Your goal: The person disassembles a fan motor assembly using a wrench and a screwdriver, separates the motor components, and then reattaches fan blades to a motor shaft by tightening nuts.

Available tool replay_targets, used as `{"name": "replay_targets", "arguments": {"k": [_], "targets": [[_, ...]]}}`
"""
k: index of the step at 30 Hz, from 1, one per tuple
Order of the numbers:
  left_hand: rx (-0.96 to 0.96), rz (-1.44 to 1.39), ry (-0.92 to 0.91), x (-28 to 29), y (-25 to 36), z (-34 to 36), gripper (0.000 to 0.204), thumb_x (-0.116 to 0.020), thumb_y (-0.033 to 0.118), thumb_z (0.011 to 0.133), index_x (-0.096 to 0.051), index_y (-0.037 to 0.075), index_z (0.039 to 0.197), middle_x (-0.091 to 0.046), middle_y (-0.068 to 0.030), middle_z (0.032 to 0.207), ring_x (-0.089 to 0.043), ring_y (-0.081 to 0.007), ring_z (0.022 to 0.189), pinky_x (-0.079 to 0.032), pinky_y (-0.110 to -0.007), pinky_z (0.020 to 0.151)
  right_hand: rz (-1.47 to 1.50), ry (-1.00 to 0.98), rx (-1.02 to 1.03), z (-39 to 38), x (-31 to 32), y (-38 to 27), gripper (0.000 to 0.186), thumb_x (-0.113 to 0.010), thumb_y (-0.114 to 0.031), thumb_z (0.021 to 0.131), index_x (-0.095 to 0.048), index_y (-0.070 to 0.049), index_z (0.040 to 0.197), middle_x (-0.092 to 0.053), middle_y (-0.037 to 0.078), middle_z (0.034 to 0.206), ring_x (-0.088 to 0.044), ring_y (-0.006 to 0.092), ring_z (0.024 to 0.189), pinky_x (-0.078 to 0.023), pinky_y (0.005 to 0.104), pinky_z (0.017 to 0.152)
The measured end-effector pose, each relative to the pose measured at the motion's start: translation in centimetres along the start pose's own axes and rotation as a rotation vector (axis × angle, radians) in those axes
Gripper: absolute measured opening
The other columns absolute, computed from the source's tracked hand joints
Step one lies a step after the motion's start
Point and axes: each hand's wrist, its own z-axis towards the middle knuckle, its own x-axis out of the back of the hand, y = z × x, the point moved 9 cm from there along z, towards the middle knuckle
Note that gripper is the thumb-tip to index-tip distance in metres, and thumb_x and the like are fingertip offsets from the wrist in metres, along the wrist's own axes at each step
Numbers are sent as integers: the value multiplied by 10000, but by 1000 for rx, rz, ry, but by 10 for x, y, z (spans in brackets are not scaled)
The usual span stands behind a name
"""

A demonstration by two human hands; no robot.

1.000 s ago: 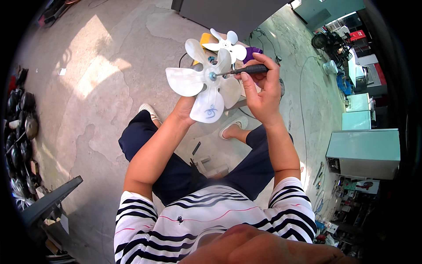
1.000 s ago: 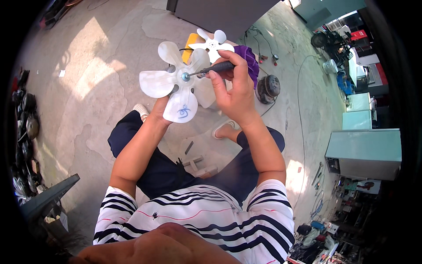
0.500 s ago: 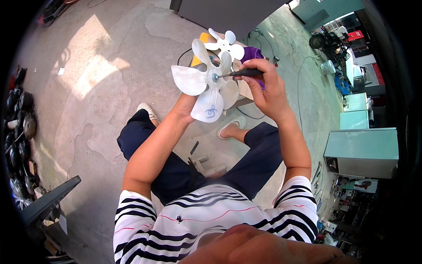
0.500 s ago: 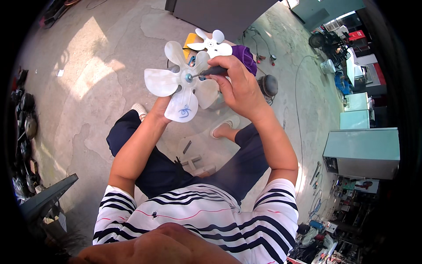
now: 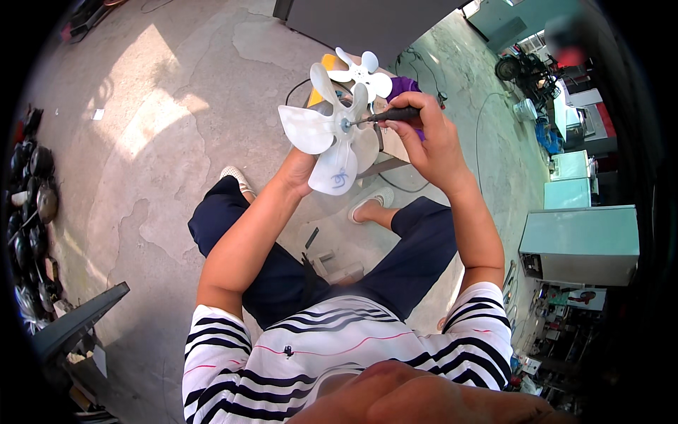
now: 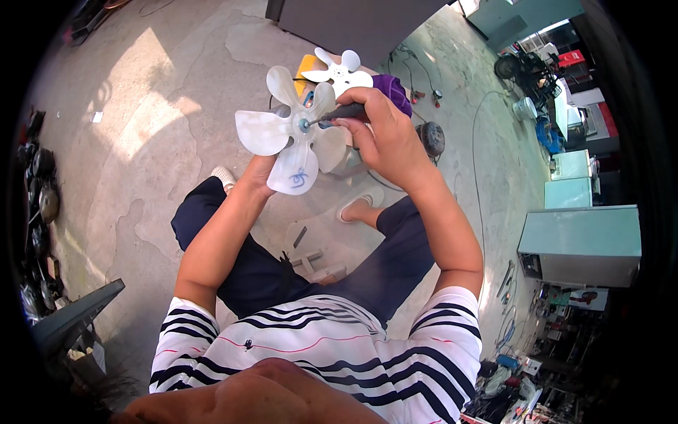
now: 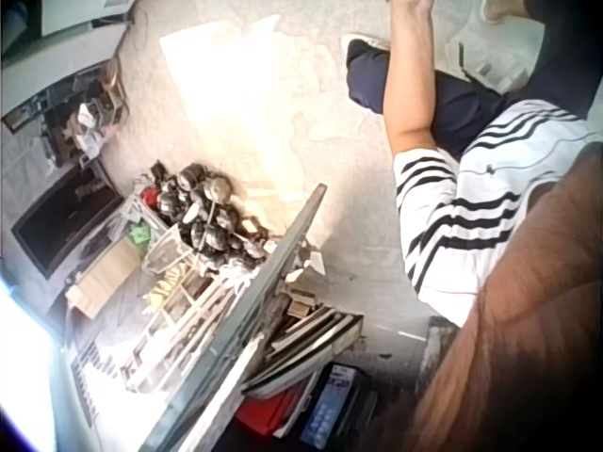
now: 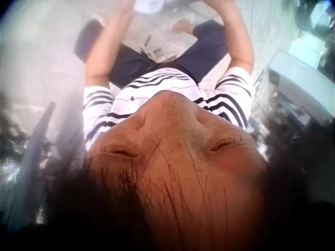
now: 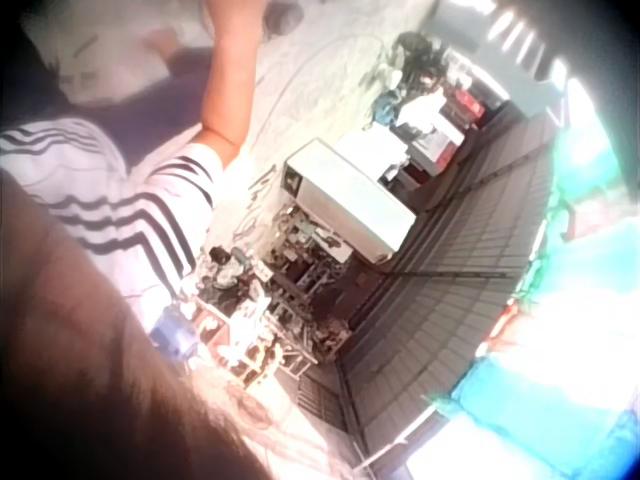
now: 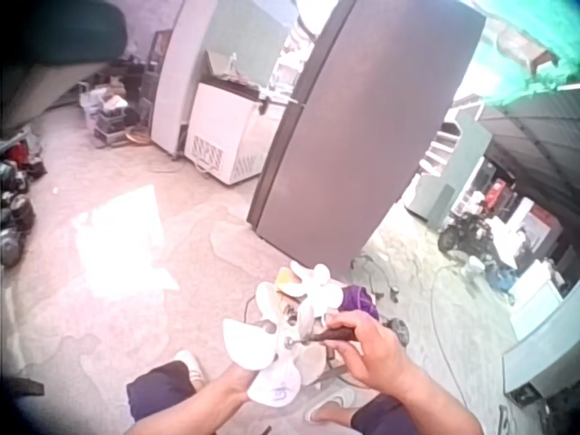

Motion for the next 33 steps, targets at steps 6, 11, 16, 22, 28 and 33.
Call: {"name": "replay_targets", "arguments": {"k": [6, 11, 16, 22, 28, 33], "targets": [[45, -45, 33, 9, -2, 1, 457, -687, 257, 898, -528, 87, 1291, -644, -55, 1160, -652, -141, 1016, -569, -315, 859, -305, -115, 96, 5, 7, -15, 285, -713, -26, 819, -586, -35, 1075, -648, 96, 921, -663, 248, 781, -521, 330, 650], [5, 39, 34, 12, 0, 2, 454, -685, 242, 896, -530, 83, 1293, -647, -53, 1155, -645, -135, 1021, -552, -327, 877, -432, -141, 118, 8, 14, -22, 200, -749, -144, 800, -644, -47, 939, -632, 87, 810, -589, 275, 651, -467, 352, 572], [-16, 122, 13, 5, 2, 1, 463, -663, 233, 905, -511, 74, 1312, -628, -53, 1182, -634, -135, 1018, -540, -328, 869, -460, -197, -2, 5, 16, -9, 215, -715, -247, 848, -653, -44, 885, -606, 120, 711, -550, 294, 574, -442, 372, 540], [-65, 255, 17, 11, 11, -1, 467, -664, 247, 905, -502, 73, 1307, -617, -45, 1162, -629, -141, 1009, -540, -328, 852, -393, -389, -346, -4, 5, 14, 253, -663, -306, 897, -642, -54, 901, -601, 146, 724, -580, 323, 623, -431, 406, 558], [-73, 288, 30, 6, 13, -1, 459, -665, 265, 912, -524, 73, 1304, -632, -68, 1189, -630, -140, 1028, -549, -308, 846, -504, -253, 91, -3, 9, -25, 274, -699, -219, 835, -532, -48, 970, -615, 88, 895, -623, 287, 785, -483, 392, 641], [-26, 230, 22, -3, 10, -4, 407, -663, 264, 915, -544, 86, 1261, -643, -42, 1133, -642, -128, 967, -561, -293, 787, -556, -256, 377, -6, 8, -36, 243, -699, -187, 803, -504, -69, 888, -591, 83, 799, -622, 262, 741, -470, 377, 595]]}}
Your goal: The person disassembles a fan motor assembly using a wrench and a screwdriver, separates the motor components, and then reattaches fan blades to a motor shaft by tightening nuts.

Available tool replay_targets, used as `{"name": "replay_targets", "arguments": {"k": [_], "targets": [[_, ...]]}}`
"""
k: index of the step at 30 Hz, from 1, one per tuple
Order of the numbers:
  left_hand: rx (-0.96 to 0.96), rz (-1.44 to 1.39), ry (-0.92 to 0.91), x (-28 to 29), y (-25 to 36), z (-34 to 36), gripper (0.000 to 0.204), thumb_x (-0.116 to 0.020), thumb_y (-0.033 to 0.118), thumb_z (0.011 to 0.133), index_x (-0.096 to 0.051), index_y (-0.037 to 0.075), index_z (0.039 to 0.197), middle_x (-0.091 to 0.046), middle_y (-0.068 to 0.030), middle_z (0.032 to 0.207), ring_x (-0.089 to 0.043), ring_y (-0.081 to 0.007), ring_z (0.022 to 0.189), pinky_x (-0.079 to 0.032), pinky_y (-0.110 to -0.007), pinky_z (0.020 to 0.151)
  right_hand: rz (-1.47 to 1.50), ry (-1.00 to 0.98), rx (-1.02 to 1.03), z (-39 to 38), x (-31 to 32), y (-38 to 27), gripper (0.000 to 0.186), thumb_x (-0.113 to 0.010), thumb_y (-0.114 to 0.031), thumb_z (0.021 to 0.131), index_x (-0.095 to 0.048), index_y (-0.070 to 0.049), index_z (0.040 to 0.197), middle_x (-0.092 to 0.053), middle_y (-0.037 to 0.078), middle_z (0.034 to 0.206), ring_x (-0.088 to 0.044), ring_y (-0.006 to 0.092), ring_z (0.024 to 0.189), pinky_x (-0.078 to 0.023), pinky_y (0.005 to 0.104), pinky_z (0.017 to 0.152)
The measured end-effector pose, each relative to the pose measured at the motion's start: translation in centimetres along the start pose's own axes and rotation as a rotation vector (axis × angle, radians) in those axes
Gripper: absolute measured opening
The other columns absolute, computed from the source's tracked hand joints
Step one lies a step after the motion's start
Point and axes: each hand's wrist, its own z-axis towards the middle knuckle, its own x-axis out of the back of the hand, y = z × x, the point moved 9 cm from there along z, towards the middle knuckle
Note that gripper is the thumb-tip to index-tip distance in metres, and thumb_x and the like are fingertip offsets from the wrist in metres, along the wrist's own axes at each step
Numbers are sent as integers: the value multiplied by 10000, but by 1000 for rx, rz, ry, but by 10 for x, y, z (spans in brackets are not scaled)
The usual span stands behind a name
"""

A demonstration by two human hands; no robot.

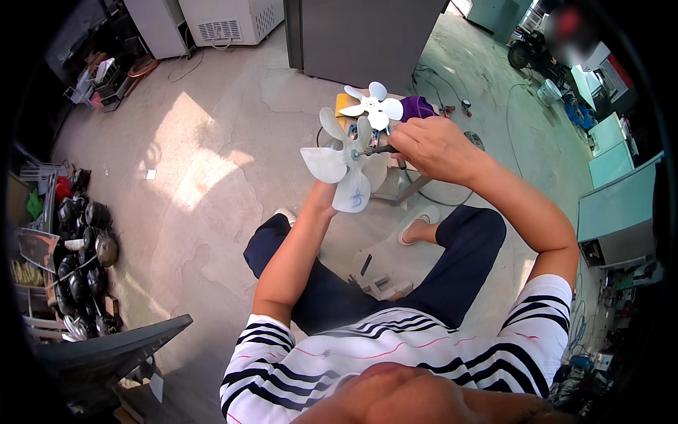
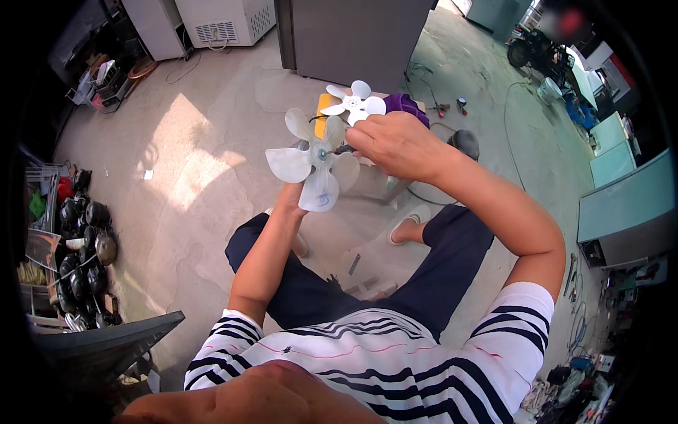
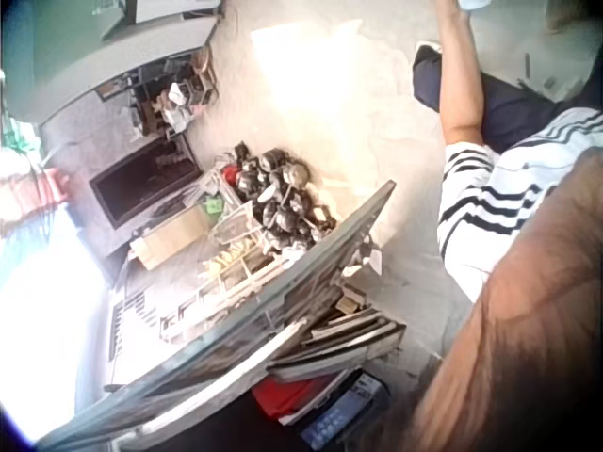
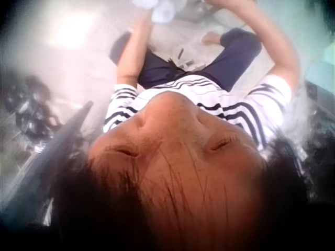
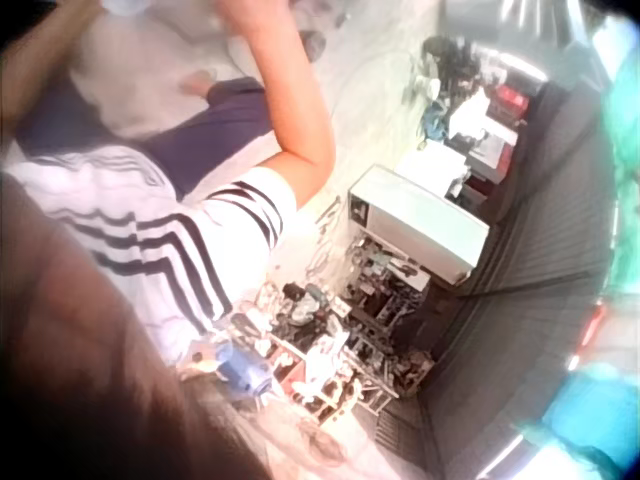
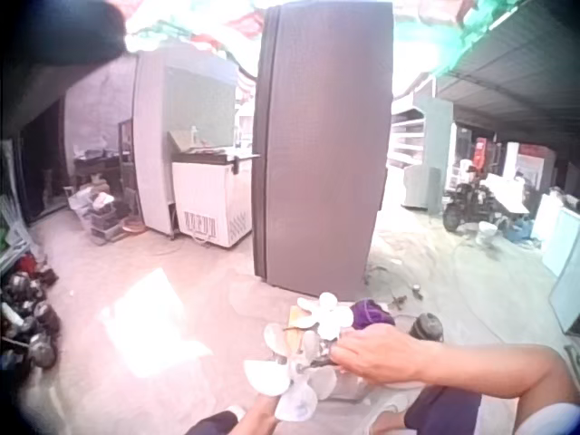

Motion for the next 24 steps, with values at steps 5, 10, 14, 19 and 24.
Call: {"name": "replay_targets", "arguments": {"k": [5, 10, 14, 19, 24], "targets": [[-35, 112, 30, -4, -2, 0, 383, -649, 259, 922, -532, 102, 1252, -639, -33, 1080, -637, -124, 925, -560, -288, 755, 173, -2, -230, -18, -10, 20, 251, -683, -244, 851, -534, -53, 918, -608, 101, 737, -623, 306, 701, -466, 398, 597], [-79, 176, 81, 8, -12, -2, 356, -640, 261, 926, -537, 101, 1227, -629, -31, 1051, -635, -130, 901, -553, -289, 751, 552, -115, -671, -49, -40, 47, 278, -617, -321, 911, -595, -55, 988, -657, 148, 812, -635, 335, 722, -465, 449, 634], [-62, 164, 98, 11, -19, -3, 354, -635, 255, 928, -535, 104, 1232, -626, -33, 1073, -632, -146, 943, -546, -317, 789, 314, -111, -501, -49, -35, 34, 242, -606, -291, 919, -573, -77, 1026, -613, 131, 760, -638, 294, 720, -472, 426, 589], [119, 60, 151, 10, -35, -10, 343, -632, 261, 929, -541, 107, 1221, -627, -35, 1078, -634, -155, 957, -546, -332, 801, -217, -28, 124, -37, -17, -10, 154, -599, -189, 867, -554, -103, 987, -474, 20, 680, -571, 153, 627, -412, 305, 509], [185, 45, 128, 12, -45, -18, 319, -626, 251, 931, -547, 106, 1205, -627, -33, 1078, -634, -152, 954, -545, -331, 803, -71, -112, 138, -40, -22, -7, 120, -619, -195, 863, -548, -99, 865, -518, 36, 656, -599, 202, 618, -451, 340, 507]]}}
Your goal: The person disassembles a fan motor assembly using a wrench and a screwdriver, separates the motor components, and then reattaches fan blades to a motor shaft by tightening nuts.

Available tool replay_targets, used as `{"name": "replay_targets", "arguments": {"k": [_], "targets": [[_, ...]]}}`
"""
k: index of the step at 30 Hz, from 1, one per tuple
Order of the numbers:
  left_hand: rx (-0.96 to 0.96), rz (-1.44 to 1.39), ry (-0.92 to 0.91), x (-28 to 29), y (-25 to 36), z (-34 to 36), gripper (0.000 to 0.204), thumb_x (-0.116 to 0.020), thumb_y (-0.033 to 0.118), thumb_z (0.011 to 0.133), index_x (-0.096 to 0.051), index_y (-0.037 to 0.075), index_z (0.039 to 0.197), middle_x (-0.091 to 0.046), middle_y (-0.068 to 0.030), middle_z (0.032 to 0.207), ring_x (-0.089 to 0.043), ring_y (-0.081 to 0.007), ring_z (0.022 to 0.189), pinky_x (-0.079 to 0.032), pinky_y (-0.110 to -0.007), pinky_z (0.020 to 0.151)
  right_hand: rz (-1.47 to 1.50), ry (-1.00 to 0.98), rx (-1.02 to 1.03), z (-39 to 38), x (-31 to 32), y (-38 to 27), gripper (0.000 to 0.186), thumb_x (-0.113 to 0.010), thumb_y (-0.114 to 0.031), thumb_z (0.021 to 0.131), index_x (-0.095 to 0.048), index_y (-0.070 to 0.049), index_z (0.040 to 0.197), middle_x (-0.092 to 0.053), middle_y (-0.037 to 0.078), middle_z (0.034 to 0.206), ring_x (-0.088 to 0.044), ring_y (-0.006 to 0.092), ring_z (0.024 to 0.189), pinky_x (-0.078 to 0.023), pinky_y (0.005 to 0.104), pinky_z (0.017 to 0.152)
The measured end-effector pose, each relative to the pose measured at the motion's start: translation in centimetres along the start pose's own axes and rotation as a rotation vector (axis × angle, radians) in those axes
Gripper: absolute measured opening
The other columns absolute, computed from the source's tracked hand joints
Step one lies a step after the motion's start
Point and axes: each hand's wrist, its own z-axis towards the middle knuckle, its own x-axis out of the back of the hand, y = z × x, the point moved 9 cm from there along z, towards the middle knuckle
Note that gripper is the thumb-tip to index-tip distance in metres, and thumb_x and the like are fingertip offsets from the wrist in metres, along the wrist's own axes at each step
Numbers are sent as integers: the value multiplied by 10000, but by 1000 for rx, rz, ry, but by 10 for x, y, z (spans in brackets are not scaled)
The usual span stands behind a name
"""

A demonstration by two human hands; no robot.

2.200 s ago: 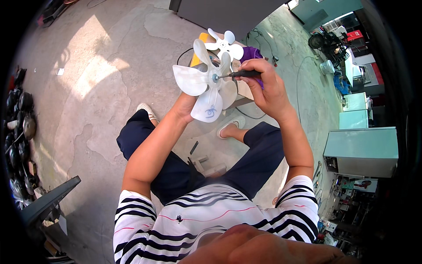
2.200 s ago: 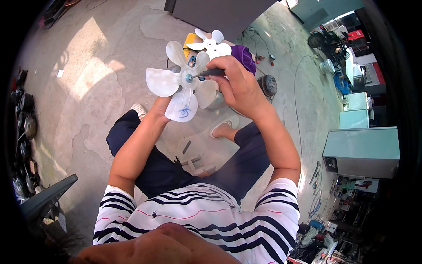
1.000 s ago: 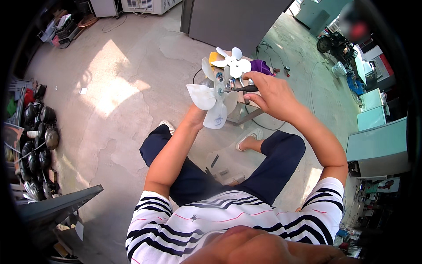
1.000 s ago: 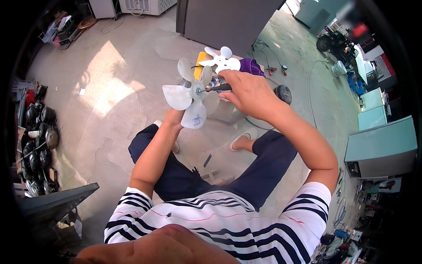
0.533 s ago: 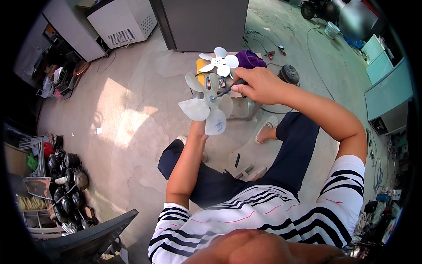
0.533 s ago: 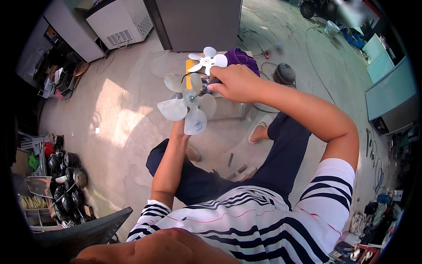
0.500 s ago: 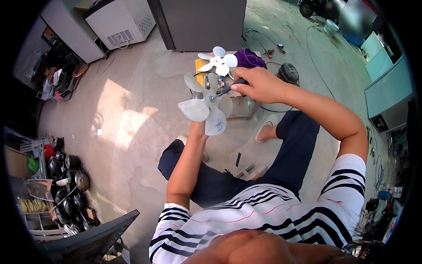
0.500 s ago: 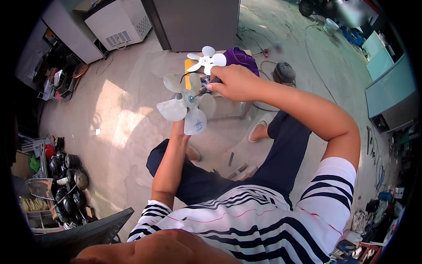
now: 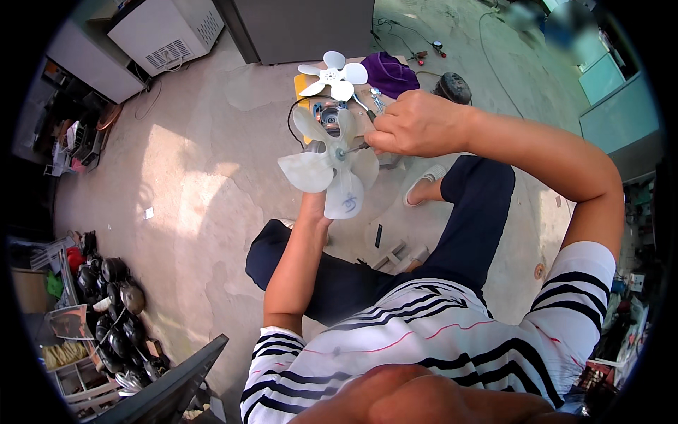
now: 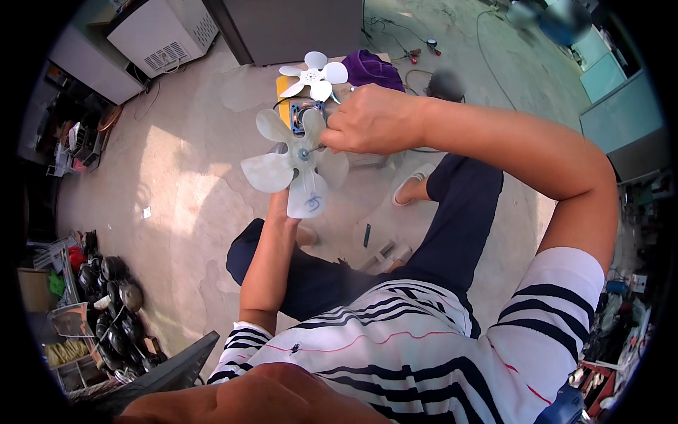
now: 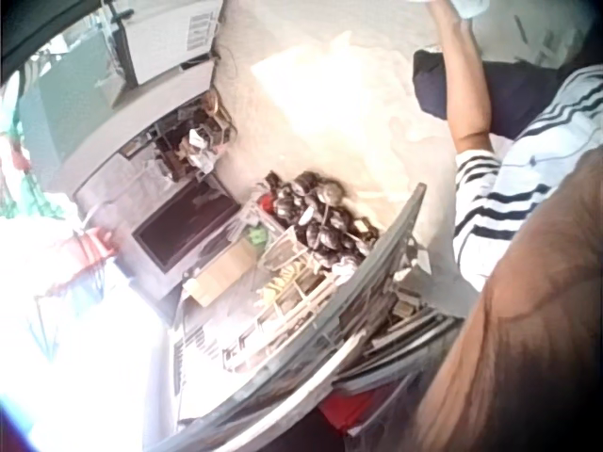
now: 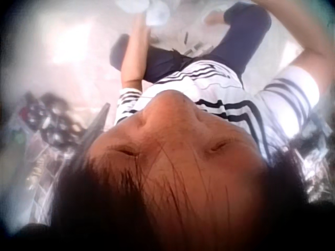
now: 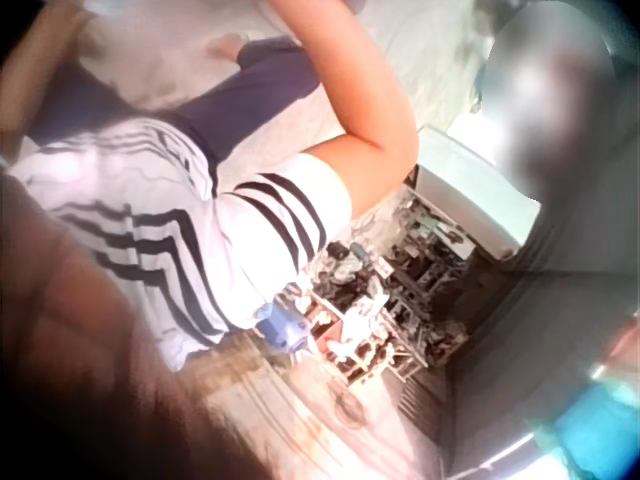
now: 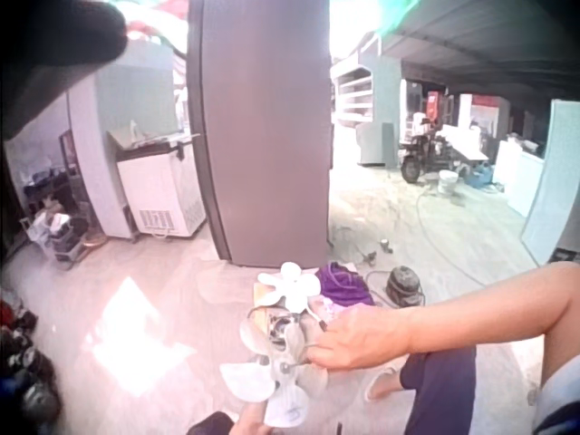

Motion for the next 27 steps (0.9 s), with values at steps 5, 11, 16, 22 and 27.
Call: {"name": "replay_targets", "arguments": {"k": [5, 11, 16, 22, 27], "targets": [[-65, 55, 50, 1, 11, -5, 325, -632, 257, 927, -566, 84, 1195, -636, -37, 1045, -639, -150, 893, -549, -314, 752, 410, -12, -333, -5, -10, 14, 202, -631, -276, 899, -604, -77, 878, -525, 40, 623, -572, 199, 581, -423, 326, 494], [-187, 147, -10, 5, 32, -14, 273, -619, 183, 932, -570, 92, 1185, -629, -24, 1038, -622, -133, 906, -523, -307, 777, 1523, -335, -1205, -34, -70, 12, 350, -581, -375, 970, -637, -30, 967, -469, -44, 638, -437, 117, 529, -366, 278, 495], [-186, 117, 69, 6, 35, -15, 296, -622, 190, 932, -563, 88, 1204, -632, -28, 1056, -628, -136, 920, -529, -302, 780, 582, -29, -582, 0, -21, 26, 223, -599, -304, 925, -601, -82, 942, -452, -17, 712, -473, 119, 581, -388, 268, 510], [-77, -34, 82, -1, 31, -12, 306, -626, 218, 933, -565, 84, 1201, -638, -43, 1071, -638, -146, 919, -544, -305, 771, -34, 77, 11, 21, 15, -9, 156, -599, -136, 785, -546, -106, 928, -495, 28, 746, -574, 170, 644, -447, 304, 523], [-117, 76, 91, 3, 35, -15, 306, -631, 201, 930, -557, 81, 1202, -633, -33, 1060, -634, -135, 905, -540, -304, 761, 303, 96, -276, 6, -4, 9, 150, -595, -245, 919, -580, -100, 956, -438, -8, 657, -511, 135, 587, -395, 279, 486]]}}
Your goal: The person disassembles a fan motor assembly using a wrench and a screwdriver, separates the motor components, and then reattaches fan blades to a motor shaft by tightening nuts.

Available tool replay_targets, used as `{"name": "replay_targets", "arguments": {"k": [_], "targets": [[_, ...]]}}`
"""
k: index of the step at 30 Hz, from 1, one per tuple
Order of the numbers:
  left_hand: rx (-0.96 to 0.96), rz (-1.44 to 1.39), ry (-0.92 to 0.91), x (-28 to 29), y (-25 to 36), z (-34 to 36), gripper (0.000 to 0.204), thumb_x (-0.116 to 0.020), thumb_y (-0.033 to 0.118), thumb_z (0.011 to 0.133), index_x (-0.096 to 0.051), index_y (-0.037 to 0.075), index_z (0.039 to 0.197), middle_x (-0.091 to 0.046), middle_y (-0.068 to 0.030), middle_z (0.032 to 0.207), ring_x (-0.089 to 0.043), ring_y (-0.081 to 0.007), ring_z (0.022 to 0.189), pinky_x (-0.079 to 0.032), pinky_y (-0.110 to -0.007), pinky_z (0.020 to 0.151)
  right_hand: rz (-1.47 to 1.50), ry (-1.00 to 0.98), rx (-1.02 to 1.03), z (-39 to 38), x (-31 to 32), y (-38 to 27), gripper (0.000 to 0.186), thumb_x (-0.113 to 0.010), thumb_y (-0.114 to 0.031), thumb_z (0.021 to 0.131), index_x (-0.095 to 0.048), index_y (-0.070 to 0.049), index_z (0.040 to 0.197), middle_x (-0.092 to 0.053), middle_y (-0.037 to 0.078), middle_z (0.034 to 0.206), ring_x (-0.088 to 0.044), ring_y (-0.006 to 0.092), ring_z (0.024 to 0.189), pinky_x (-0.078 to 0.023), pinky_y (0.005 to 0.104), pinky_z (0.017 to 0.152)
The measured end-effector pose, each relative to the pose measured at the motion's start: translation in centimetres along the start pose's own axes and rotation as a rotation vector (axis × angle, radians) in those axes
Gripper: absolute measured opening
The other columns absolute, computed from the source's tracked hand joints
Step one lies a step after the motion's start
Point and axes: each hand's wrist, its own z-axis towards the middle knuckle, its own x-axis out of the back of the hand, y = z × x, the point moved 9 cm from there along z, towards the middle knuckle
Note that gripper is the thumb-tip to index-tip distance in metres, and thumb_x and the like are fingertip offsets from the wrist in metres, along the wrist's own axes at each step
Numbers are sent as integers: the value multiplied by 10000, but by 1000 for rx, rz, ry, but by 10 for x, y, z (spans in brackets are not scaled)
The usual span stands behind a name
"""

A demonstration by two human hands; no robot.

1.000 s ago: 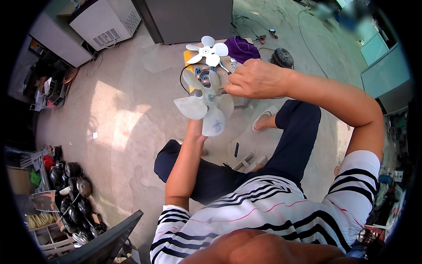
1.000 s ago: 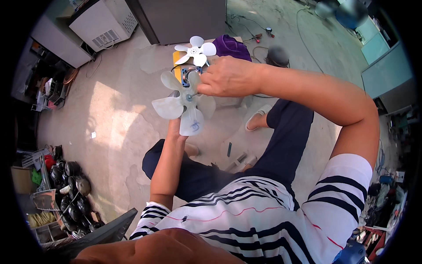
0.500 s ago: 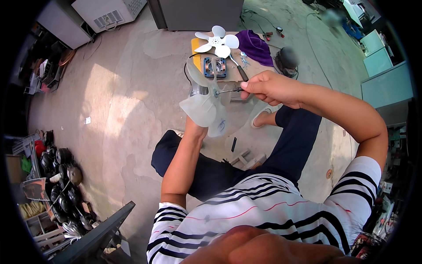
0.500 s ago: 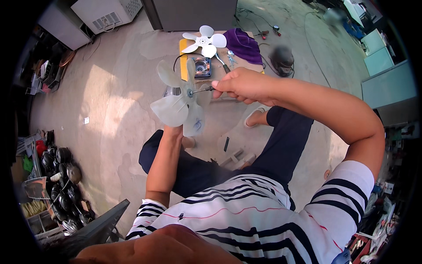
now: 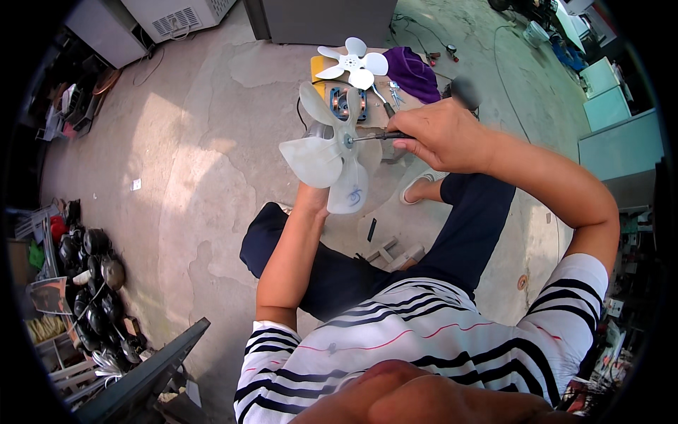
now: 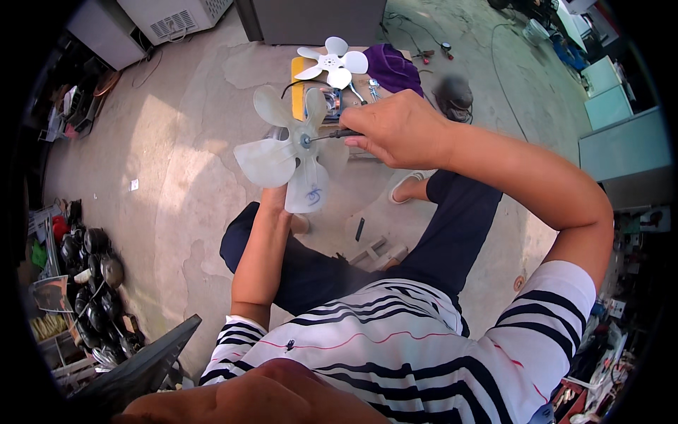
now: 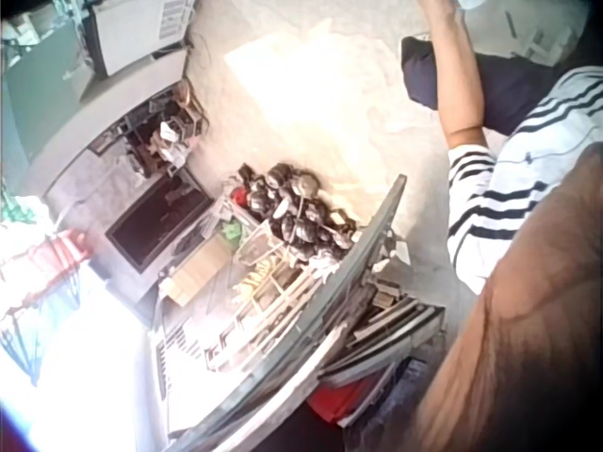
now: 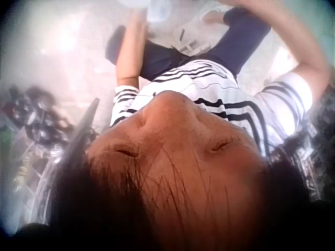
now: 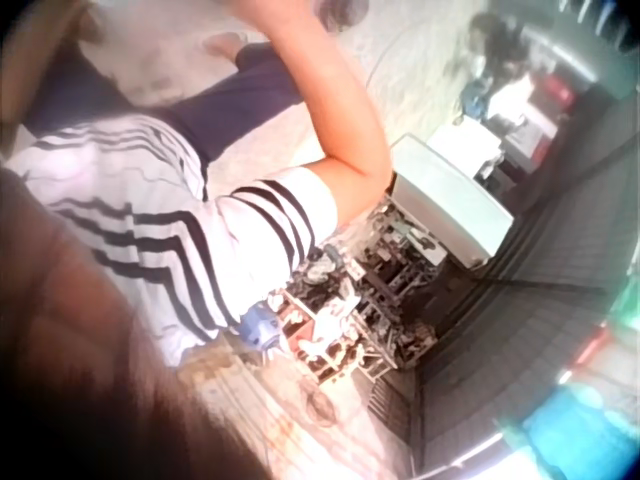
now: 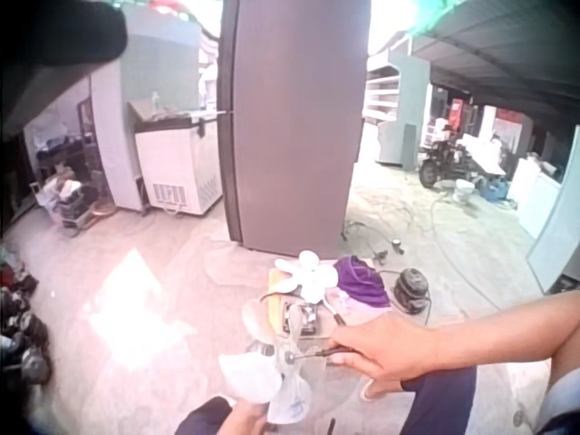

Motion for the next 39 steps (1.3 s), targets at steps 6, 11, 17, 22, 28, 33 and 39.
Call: {"name": "replay_targets", "arguments": {"k": [6, 11, 17, 22, 28, 33, 39], "targets": [[-122, 133, -19, 20, 1, 4, 274, -626, 189, 930, -575, 74, 1173, -634, -33, 1030, -633, -130, 875, -532, -295, 747, 1106, -303, -891, -28, -53, 31, 303, -539, -351, 995, -558, -49, 1005, -402, -75, 688, -387, 81, 583, -348, 254, 504], [-100, 44, -15, 3, 9, 5, 282, -630, 192, 927, -575, 70, 1175, -638, -35, 1033, -636, -131, 876, -537, -294, 746, 312, -99, -367, -5, -11, 11, 209, -581, -272, 943, -551, -70, 986, -461, -29, 741, -482, 122, 640, -397, 286, 528], [20, -133, -119, -9, 3, 12, 339, -639, 223, 926, -558, 83, 1224, -648, -46, 1068, -650, -140, 917, -560, -309, 764, -377, 51, 328, 10, 14, -28, 171, -602, -119, 745, -534, -95, 900, -467, 8, 726, -555, 142, 685, -411, 286, 518], [32, -154, -138, -9, 6, 7, 365, -634, 222, 932, -544, 88, 1260, -650, -45, 1084, -657, -131, 914, -561, -297, 756, -367, 54, 352, 13, 15, -28, 206, -635, -144, 776, -598, -76, 967, -482, 1, 720, -545, 141, 638, -396, 286, 507], [80, -169, -155, 6, -21, 20, 345, -608, 218, 951, -539, 70, 1255, -650, -49, 1080, -658, -137, 907, -558, -298, 764, -94, 22, 150, 11, 20, -15, 199, -709, -156, 788, -619, -62, 938, -544, 43, 658, -584, 228, 582, -449, 339, 515], [-69, -50, -77, 14, -18, 24, 281, -560, 249, 983, -548, 57, 1187, -641, -42, 1041, -627, -137, 936, -525, -325, 830, 648, -44, -519, -8, -23, 25, 279, -528, -259, 993, -631, -15, 906, -496, -15, 621, -454, 149, 500, -351, 310, 482], [-57, 214, 82, 18, -17, 22, 280, -471, 303, 1020, -601, 64, 1087, -632, -17, 939, -557, -75, 856, -462, -274, 720, 1160, -409, -1119, -38, -52, 35, 377, -424, -370, 1034, -596, -37, 998, -352, -60, 594, -259, 53, 485, -219, 242, 433]]}}
